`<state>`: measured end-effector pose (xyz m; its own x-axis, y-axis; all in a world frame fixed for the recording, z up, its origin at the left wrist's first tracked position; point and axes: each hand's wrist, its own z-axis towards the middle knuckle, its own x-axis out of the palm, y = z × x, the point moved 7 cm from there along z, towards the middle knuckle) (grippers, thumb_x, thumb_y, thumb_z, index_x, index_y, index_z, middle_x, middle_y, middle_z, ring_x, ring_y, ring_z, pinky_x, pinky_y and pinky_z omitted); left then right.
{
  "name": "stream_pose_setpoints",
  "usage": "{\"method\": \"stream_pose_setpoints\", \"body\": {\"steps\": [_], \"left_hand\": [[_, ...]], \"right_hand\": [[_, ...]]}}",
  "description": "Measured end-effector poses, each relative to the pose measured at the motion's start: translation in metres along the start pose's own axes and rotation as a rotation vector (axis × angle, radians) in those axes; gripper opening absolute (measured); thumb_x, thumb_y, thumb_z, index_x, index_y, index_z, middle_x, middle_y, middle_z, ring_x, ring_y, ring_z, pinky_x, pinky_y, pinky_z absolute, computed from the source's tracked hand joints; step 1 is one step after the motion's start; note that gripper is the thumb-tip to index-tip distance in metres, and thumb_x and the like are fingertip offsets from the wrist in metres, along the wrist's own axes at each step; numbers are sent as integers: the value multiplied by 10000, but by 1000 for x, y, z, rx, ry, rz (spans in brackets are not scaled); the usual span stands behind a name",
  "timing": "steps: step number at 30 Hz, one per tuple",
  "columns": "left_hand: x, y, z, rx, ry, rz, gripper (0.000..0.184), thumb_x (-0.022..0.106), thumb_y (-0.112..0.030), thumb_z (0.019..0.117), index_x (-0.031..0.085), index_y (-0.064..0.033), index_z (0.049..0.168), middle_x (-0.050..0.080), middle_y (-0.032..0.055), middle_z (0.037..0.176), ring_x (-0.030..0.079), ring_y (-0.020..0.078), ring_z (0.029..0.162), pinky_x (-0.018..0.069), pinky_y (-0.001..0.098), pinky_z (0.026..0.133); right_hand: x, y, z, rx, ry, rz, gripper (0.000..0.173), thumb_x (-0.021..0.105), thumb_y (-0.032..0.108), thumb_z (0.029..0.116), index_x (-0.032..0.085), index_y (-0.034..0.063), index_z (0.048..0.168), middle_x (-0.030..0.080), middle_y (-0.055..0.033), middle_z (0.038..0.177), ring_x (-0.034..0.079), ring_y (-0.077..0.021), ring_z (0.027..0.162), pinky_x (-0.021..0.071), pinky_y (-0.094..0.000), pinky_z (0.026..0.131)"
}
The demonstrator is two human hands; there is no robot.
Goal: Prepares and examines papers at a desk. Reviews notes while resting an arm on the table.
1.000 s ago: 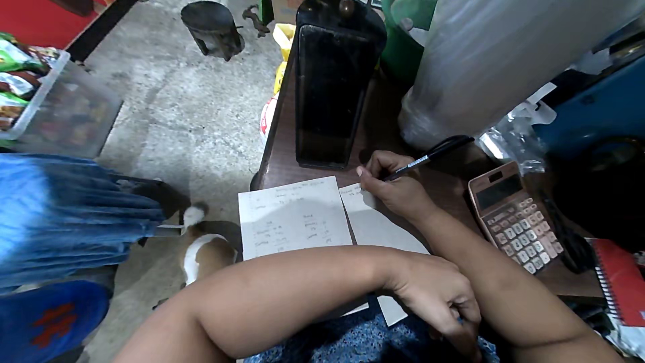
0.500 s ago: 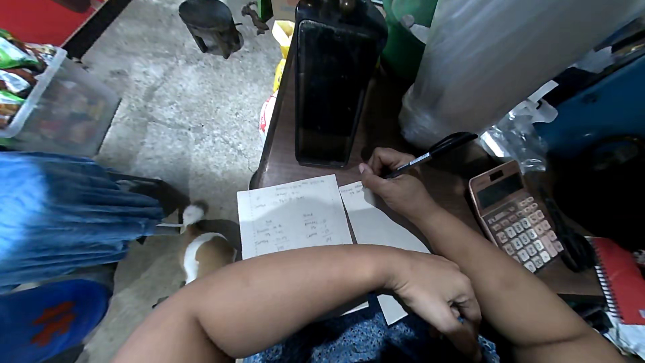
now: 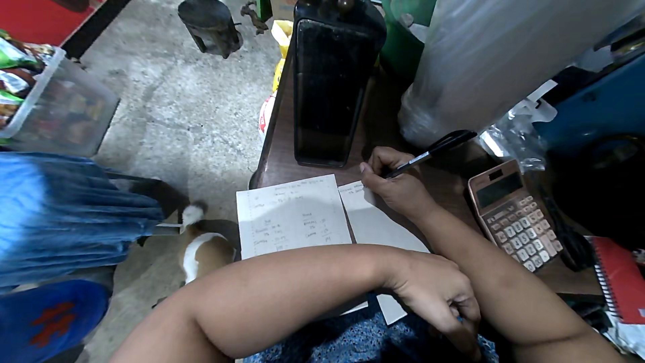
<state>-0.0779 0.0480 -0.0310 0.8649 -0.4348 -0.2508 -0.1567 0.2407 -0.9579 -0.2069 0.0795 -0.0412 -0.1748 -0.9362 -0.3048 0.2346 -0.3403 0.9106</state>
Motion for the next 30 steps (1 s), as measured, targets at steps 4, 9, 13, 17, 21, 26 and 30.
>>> {"method": "stream_pose_setpoints", "body": {"steps": [4,9,13,17,21,26,30], "left_hand": [[0,-1,0,1,-8,30,211,704,-179,935,748,8,846,600,58,630,520,129,584,411,339,581],[0,0,0,6,-3,23,208,697,-166,938,744,12,841,602,60,631,519,129,582,408,338,579],[1,0,0,-5,7,15,209,699,-180,942,750,5,859,610,50,634,518,114,575,411,325,569],[1,0,0,-7,14,10,214,693,-187,946,755,5,872,619,52,644,532,115,584,421,325,575],[1,0,0,-2,7,18,218,698,-194,942,755,2,864,621,53,644,538,118,588,425,328,578],[0,0,0,2,2,14,218,697,-192,940,754,4,860,610,51,637,525,114,582,411,325,571],[0,-1,-1,-2,4,20,210,700,-185,940,754,1,858,607,50,634,517,115,582,406,324,573]], "right_hand": [[-1,-1,-1,-25,-3,3,316,644,18,904,489,98,641,517,23,659,471,-5,562,381,-135,496],[-3,-2,-1,38,-7,-10,300,662,24,893,498,104,655,519,32,660,466,0,554,376,-134,495],[-3,-2,-1,41,-3,-4,314,656,30,906,488,102,651,517,25,666,465,-4,558,377,-135,498],[-3,-3,0,26,-8,-7,326,648,34,908,472,109,644,508,28,656,455,-6,551,363,-136,493],[-4,-2,-1,18,-11,-16,324,645,24,900,475,109,638,509,29,668,462,-2,572,369,-132,505],[-4,-2,0,6,-19,-28,326,635,23,907,469,106,639,507,24,672,457,-2,570,363,-130,503],[-4,-1,0,-7,-20,-26,317,640,18,903,476,100,645,511,24,672,454,0,570,361,-128,505]]}}
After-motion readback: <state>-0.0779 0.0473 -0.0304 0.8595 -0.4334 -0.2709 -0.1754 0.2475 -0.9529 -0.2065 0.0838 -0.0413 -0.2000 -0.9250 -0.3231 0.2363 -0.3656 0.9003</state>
